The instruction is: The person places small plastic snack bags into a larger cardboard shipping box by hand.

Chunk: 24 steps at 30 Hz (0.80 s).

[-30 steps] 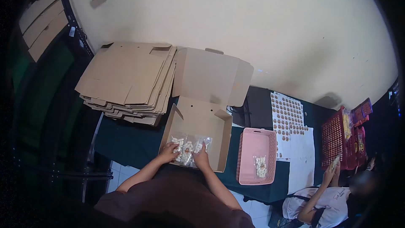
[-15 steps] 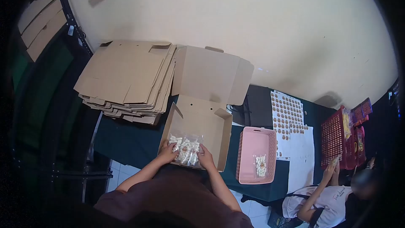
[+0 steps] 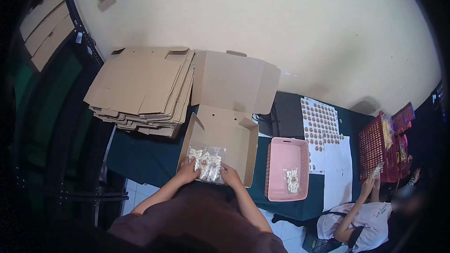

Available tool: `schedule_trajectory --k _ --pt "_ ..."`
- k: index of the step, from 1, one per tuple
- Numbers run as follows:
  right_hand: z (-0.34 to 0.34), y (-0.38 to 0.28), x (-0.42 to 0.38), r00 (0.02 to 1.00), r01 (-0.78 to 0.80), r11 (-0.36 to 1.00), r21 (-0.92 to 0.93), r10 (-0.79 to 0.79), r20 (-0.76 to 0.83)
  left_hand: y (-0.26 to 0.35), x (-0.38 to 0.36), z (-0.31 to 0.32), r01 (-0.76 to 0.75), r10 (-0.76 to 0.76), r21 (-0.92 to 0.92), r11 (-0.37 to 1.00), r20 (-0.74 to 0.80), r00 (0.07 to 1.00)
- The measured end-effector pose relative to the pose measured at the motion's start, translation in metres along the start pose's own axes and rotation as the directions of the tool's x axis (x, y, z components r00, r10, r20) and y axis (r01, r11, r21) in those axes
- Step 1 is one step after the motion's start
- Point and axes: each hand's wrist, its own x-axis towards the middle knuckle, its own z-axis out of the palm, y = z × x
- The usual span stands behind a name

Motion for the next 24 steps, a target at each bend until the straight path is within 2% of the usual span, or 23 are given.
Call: schedule_trajectory --k 2,3,5,6,8,10,12,13,18,22,23,24 --pt "0.002 0.014 0.0 0.986 0.113 0.993 0.018 -0.11 -0.125 -0.003 0.0 0.003 -0.06 0.059 -0.025 0.998 -0.044 0.997" --pt "0.0 0.011 -0.004 0.976 0.126 0.987 0.095 -0.107 -0.189 0.0 -0.004 0.002 -0.061 0.06 -0.023 0.998 -0.046 0.997" --pt "-0.013 0.0 -0.015 0.971 0.113 0.981 0.158 -0.076 -0.227 0.013 -0.011 -0.006 -0.201 0.181 -0.16 0.966 -0.13 0.975" --pt "-0.022 -0.007 -0.021 0.965 0.098 0.971 0.22 -0.039 -0.26 0.02 -0.012 -0.008 -0.205 0.185 -0.156 0.966 -0.135 0.973" --pt "-0.039 -0.021 -0.032 0.946 0.137 0.964 0.23 -0.058 -0.318 0.034 -0.016 -0.012 -0.32 0.276 -0.209 0.924 -0.214 0.937" --pt "-0.054 -0.023 -0.038 0.928 0.191 0.919 0.346 -0.054 -0.369 0.051 -0.021 -0.019 -0.362 0.314 -0.183 0.914 -0.244 0.917" --pt "-0.069 -0.022 -0.044 0.911 0.181 0.931 0.318 -0.037 -0.412 0.067 -0.02 -0.019 -0.438 0.38 -0.184 0.88 -0.28 0.881" --pt "-0.077 -0.02 -0.046 0.891 0.228 0.913 0.338 -0.056 -0.451 0.077 -0.021 -0.021 -0.467 0.403 -0.187 0.864 -0.297 0.866" --pt "-0.112 -0.01 -0.065 0.792 0.347 0.857 0.382 -0.049 -0.608 0.127 -0.021 -0.015 -0.584 0.529 -0.26 0.769 -0.255 0.81" --pt "-0.141 0.008 -0.1 0.764 0.28 0.838 0.468 0.1 -0.637 0.174 -0.015 0.011 -0.672 0.641 -0.331 0.662 -0.216 0.737" --pt "-0.144 0.037 -0.097 0.724 0.28 0.873 0.399 0.081 -0.685 0.187 -0.014 0.021 -0.68 0.664 -0.378 0.628 -0.195 0.722" --pt "-0.147 0.05 -0.103 0.714 0.274 0.873 0.404 0.097 -0.694 0.197 -0.014 0.03 -0.679 0.685 -0.426 0.597 -0.17 0.709"
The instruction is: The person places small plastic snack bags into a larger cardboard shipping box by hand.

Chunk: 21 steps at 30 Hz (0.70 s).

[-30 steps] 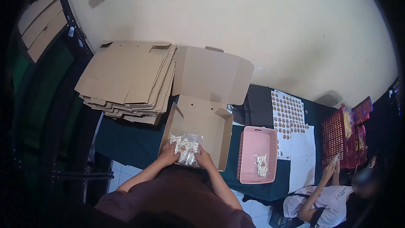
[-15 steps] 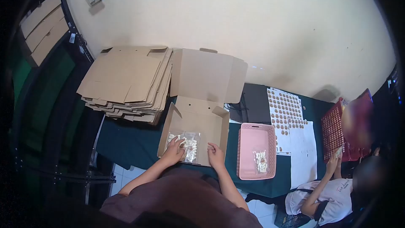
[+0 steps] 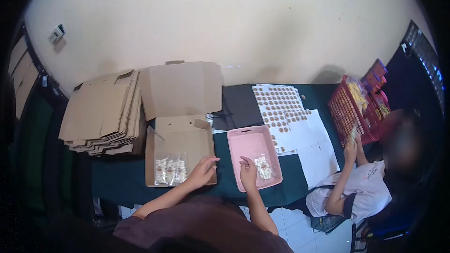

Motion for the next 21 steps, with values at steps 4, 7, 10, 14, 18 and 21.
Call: schedule_trajectory --k 4,7,10,14,18,21 --pt "-0.049 0.034 0.004 0.99 -0.074 0.987 -0.143 0.055 -0.132 -0.015 0.023 0.065 0.268 -0.192 -0.353 0.897 0.236 0.952" --pt "-0.078 0.077 0.017 0.977 0.03 0.878 -0.479 -0.127 -0.171 -0.065 0.035 0.129 0.447 -0.248 -0.472 0.76 0.425 0.87" --pt "-0.096 0.097 0.019 0.988 -0.003 0.807 -0.59 -0.09 -0.128 -0.063 0.049 0.165 0.757 -0.387 -0.46 0.464 0.664 0.64" --pt "-0.105 0.112 0.022 1.0 -0.002 0.842 -0.539 -0.003 -0.008 -0.081 0.061 0.202 0.895 -0.521 -0.4 0.199 0.73 0.442" --pt "-0.101 0.118 0.021 0.999 -0.036 0.868 -0.495 0.026 -0.027 -0.086 0.068 0.214 0.862 -0.553 -0.454 0.228 0.668 0.498" --pt "-0.099 0.125 0.023 0.998 -0.062 0.853 -0.517 0.055 -0.03 -0.07 0.073 0.206 0.838 -0.592 -0.462 0.289 0.602 0.536"
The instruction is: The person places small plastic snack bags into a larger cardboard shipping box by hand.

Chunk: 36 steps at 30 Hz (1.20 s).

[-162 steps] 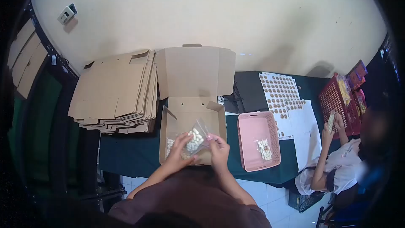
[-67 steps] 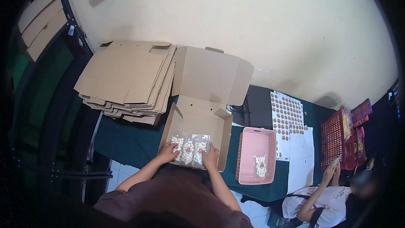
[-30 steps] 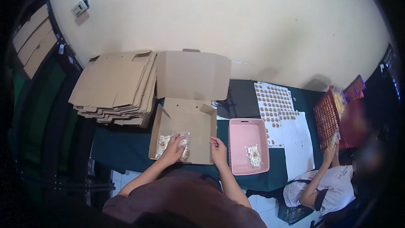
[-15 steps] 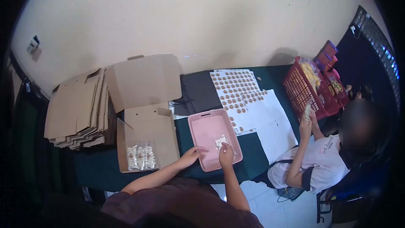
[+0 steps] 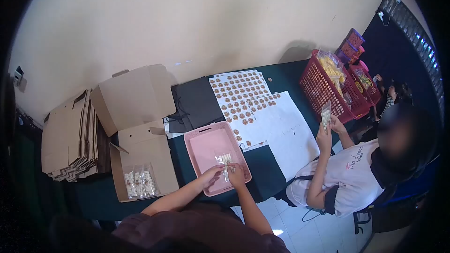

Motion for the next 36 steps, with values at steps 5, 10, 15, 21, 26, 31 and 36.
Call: schedule_trajectory --k 5,10,15,21,26,31,36 --pt "0.002 0.006 0.01 0.859 -0.503 0.529 0.683 0.39 0.331 -0.014 0.016 -0.012 -0.231 0.229 -0.035 0.972 -0.05 0.972" --pt "-0.007 -0.013 0.017 0.786 -0.612 0.429 0.665 0.419 0.454 0.018 -0.03 -0.006 -0.3 0.303 0.052 0.952 -0.046 0.952" --pt "-0.016 -0.062 0.02 0.752 -0.652 0.225 0.724 0.077 0.654 0.035 -0.058 -0.02 -0.394 0.392 -0.077 0.916 -0.036 0.919" --pt "-0.012 -0.135 0.013 0.767 -0.577 0.333 0.746 -0.093 0.635 0.058 -0.11 -0.037 -0.628 0.607 -0.021 0.778 -0.231 0.76" --pt "0.002 -0.18 -0.003 0.833 -0.313 0.542 0.78 -0.237 0.5 0.063 -0.143 -0.055 -0.706 0.711 0.137 0.695 -0.275 0.647" --pt "0.016 -0.202 -0.015 0.769 -0.305 0.553 0.775 -0.337 0.544 0.054 -0.17 -0.083 -0.748 0.742 0.122 0.653 -0.301 0.599" --pt "0.027 -0.247 -0.042 0.795 -0.248 0.609 0.754 -0.317 0.518 0.055 -0.204 -0.094 -0.797 0.812 0.237 0.555 -0.362 0.458"
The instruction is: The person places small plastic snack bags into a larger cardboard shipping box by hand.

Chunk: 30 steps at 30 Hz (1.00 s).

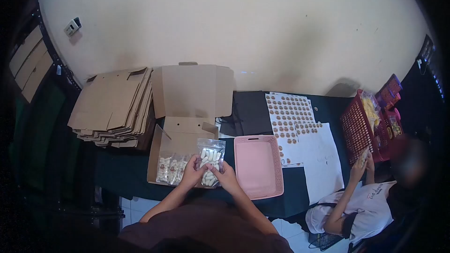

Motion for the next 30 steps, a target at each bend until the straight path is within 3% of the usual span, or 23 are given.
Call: schedule_trajectory --k 1,3,5,6,13,15,17,18,20,25,30 --pt "0.009 0.0 0.0 0.998 0.062 0.997 -0.053 -0.062 -0.003 0.004 -0.003 -0.005 -0.073 0.074 0.173 0.982 -0.001 0.997" --pt "0.02 0.0 0.003 0.997 0.075 0.996 -0.049 -0.076 -0.007 0.005 -0.005 -0.02 -0.031 0.031 0.095 0.995 -0.007 0.999" --pt "0.023 0.008 0.01 0.999 -0.011 1.0 -0.028 0.012 0.032 0.009 -0.008 -0.03 -0.023 0.023 0.043 0.999 -0.014 1.0" --pt "0.026 0.015 0.014 0.995 0.006 0.992 0.123 -0.018 0.102 0.014 -0.009 -0.034 -0.033 0.034 0.059 0.998 -0.022 0.999" --pt "0.054 0.029 0.029 0.979 0.023 0.993 0.114 -0.046 0.198 0.027 -0.016 -0.072 -0.011 0.01 -0.042 0.999 -0.031 0.999" --pt "0.063 0.029 0.031 0.978 0.026 0.997 0.077 -0.042 0.206 0.034 -0.018 -0.083 0.068 -0.072 -0.153 0.986 -0.023 0.997" --pt "0.076 0.022 0.028 0.995 -0.005 0.999 -0.038 0.009 0.098 0.042 -0.023 -0.086 0.07 -0.075 -0.135 0.988 -0.032 0.997" --pt "0.084 0.025 0.03 0.995 0.041 0.99 0.135 -0.053 0.088 0.045 -0.027 -0.087 0.025 -0.025 -0.065 0.998 -0.001 1.0" --pt "0.094 0.026 0.025 0.99 0.073 0.994 0.082 -0.082 0.115 0.041 -0.031 -0.096 -0.061 0.055 0.096 0.993 0.069 0.996" --pt "0.107 0.022 0.02 0.986 0.097 0.994 -0.045 -0.09 0.137 0.053 -0.042 -0.107 0.019 -0.021 0.02 1.0 0.116 0.993" --pt "0.1 0.025 0.019 0.984 -0.006 0.999 0.052 -0.003 0.18 0.049 -0.036 -0.122 0.018 -0.04 0.105 0.994 0.208 0.977"
